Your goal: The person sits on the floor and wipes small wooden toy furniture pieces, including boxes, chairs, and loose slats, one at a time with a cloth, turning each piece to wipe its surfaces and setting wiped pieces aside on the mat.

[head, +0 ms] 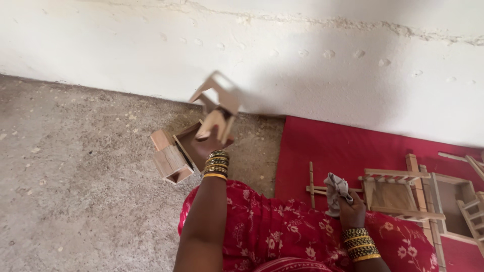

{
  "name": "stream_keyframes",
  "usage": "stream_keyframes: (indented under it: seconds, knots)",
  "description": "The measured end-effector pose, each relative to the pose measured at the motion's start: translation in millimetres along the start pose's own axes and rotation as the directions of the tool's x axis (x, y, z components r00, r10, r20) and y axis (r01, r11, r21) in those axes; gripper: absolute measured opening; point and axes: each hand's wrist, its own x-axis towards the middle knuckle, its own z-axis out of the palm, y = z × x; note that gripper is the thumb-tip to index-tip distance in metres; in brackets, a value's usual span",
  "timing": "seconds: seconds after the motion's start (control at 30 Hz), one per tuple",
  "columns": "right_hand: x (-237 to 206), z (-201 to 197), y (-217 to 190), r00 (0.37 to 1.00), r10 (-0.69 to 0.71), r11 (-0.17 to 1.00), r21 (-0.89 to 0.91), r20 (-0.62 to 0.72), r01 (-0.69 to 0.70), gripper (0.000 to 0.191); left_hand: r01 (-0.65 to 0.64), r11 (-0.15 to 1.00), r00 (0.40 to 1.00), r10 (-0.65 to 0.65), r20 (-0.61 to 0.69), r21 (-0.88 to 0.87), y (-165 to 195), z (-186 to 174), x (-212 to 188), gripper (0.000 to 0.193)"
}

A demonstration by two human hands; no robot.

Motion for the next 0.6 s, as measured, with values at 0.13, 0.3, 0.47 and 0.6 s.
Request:
stream_keyframes:
  seconds: [0.13, 0.3, 0.47, 0.6]
  knots:
    - [3, 5, -1, 0.997, -0.071, 0.996, -0.050, -0.010, 0.070, 0.023, 0.012, 1.000, 0.986, -0.016, -0.166, -0.024, 7, -9, 3, 0.070]
    - [3, 4, 6, 1.000, 0.025, 0.999, -0.019, -0.007, -0.025, 0.018, -0.357, 0.895, 0.834, 0.435, -0.341, 0.269, -29, -13, 41, 0.073]
    - [5, -2, 12, 0.998, 0.050, 0.998, -0.042, -0.026, -0.051, 0.014, -0.114, 0.754, 0.753, 0.490, -0.439, 0.647, -66, -15, 65, 0.076]
    - [9, -8, 8, 0.997, 0.021, 0.999, 0.030, -0.074, -0.019, 0.018, -0.154, 0.616, 0.727, 0.600, -0.333, 0.772, -76, -17, 65, 0.088]
